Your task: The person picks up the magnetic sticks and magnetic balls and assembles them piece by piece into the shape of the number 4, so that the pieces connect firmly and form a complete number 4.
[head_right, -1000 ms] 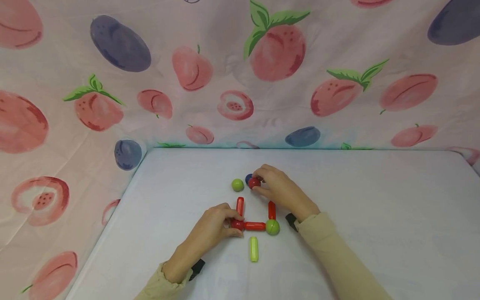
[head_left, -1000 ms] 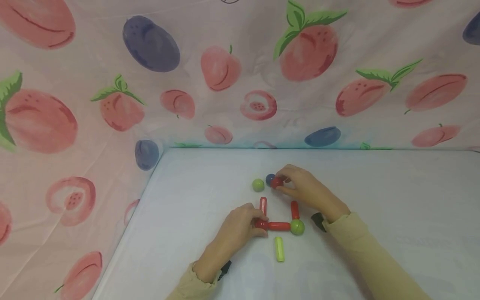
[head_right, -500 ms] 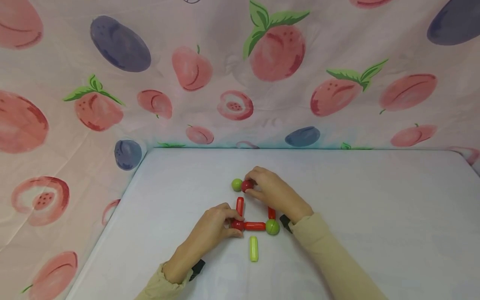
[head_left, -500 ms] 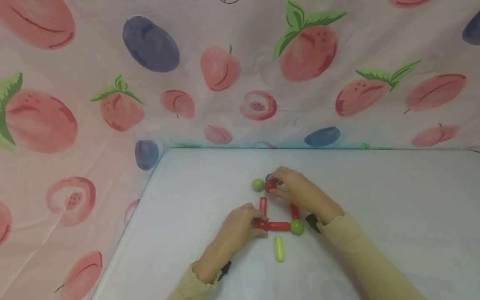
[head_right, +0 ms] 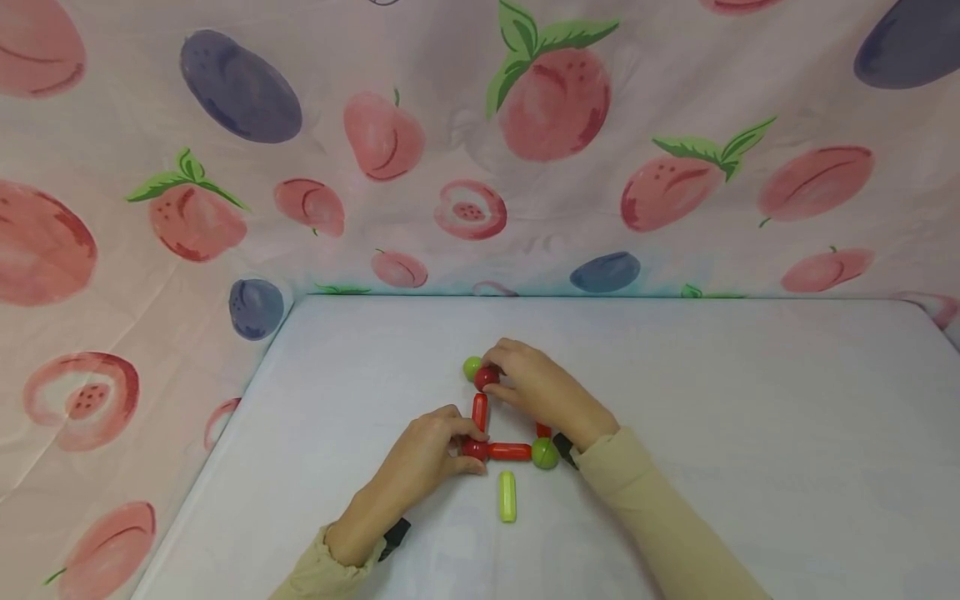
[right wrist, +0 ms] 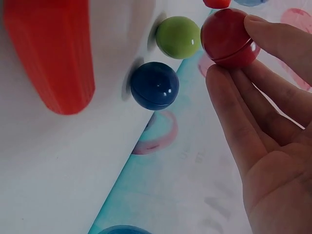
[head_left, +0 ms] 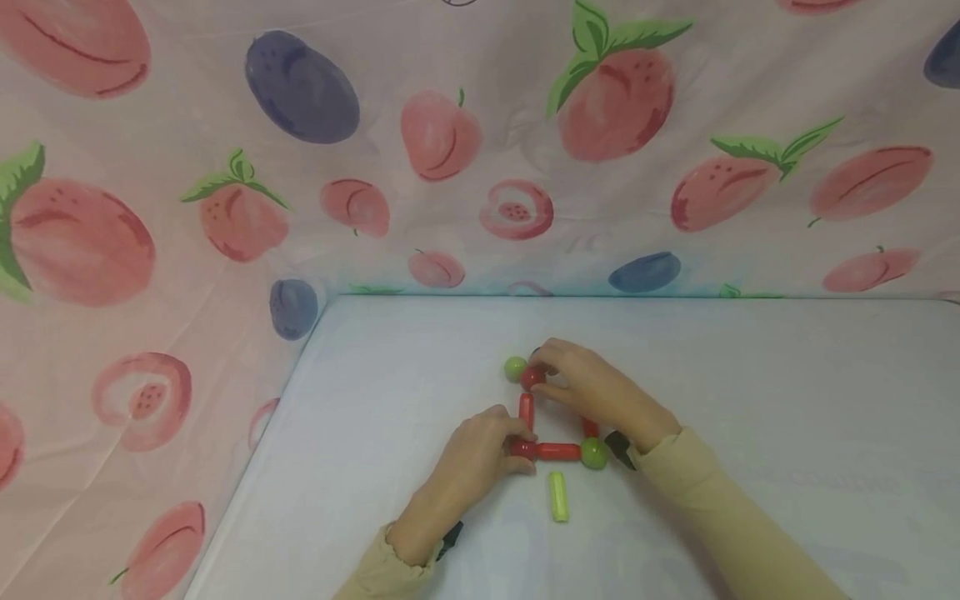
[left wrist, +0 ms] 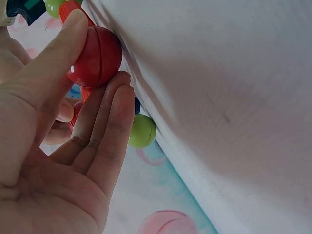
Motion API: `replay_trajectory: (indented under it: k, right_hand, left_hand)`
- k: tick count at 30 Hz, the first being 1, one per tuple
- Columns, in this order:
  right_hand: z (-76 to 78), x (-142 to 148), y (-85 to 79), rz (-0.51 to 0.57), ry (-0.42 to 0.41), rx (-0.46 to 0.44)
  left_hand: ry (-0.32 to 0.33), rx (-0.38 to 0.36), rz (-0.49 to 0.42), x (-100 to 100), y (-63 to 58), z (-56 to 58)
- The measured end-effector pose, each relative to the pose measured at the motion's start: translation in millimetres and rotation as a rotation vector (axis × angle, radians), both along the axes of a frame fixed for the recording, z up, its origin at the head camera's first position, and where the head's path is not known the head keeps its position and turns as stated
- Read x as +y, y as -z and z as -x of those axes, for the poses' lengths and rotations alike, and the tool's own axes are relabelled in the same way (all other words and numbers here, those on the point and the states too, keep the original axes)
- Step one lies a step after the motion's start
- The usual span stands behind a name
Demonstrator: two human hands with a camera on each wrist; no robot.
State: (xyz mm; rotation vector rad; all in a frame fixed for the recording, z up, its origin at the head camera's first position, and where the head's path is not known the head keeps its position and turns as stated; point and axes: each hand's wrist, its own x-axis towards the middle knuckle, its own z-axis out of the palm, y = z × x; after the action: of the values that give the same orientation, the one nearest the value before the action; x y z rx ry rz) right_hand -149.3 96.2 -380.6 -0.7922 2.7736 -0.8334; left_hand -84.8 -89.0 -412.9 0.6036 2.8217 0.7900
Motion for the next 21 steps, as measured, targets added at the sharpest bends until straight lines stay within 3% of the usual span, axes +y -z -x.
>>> replay_trajectory:
  k: [21]
  right_hand:
    - [1.1,-4.3,2.9,0.010,-0.038,0.020]
  left_hand:
    - [0.007,0.044,0.014,0.2,-1.4,-1.4]
